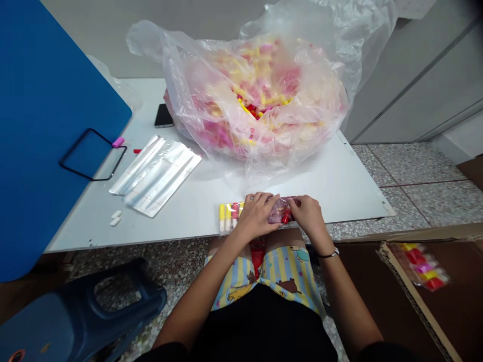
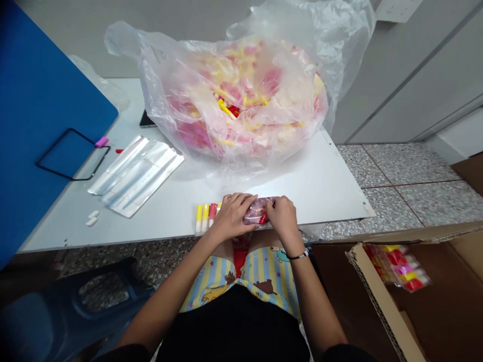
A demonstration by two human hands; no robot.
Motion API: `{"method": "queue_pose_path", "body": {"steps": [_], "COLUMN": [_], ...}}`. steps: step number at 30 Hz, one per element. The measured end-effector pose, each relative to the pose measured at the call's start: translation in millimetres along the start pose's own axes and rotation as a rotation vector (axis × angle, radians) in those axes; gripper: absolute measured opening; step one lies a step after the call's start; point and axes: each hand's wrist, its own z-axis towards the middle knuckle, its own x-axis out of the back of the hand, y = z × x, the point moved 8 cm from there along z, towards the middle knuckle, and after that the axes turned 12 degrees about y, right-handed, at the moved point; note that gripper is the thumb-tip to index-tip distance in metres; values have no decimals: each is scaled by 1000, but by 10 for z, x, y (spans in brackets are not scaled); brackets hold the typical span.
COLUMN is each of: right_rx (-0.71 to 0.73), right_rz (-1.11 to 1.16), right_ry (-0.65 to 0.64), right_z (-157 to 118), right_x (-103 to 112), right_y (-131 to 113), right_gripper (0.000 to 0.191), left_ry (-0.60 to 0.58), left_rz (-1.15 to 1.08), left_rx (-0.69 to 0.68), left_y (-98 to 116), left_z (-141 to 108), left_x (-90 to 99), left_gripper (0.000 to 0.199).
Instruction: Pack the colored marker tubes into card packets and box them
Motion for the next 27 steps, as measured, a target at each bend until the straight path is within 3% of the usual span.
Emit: {"method": "queue_pose_path", "body": {"steps": [3,6,9,12,18,23,27], "right_rx": [-11,-147,-275,-318,-498,-492,-438], "right_rz": [163,473,643,684,1013,888,668], "right_ry": [-155,-245,-206,-121,-5,145,26], "right_z": [-7,-50,-100,-137,-170,-135,-104], "right_x": [-103,-213,-277,-274,-236,-118,-165], "right_y": [-25,62,189,219,206,397,436], "right_gripper": [26,24,42,41,40,39,35], "left_ry": [-3,-8,0,5,10,8,3], "left_rz": [10,23,25,25,22,29,28], "left_rx": [-14,-15,-16,-18,-20,-29,-35], "left_y": [14,20,22,22,13,12,17], "left_z": [1,-1,-2,1,2,-6,-9], "left_x": [-3,-4,0,-2,-3,-8,-21], "left_gripper": [75,73,72,72,77,75,75]}}
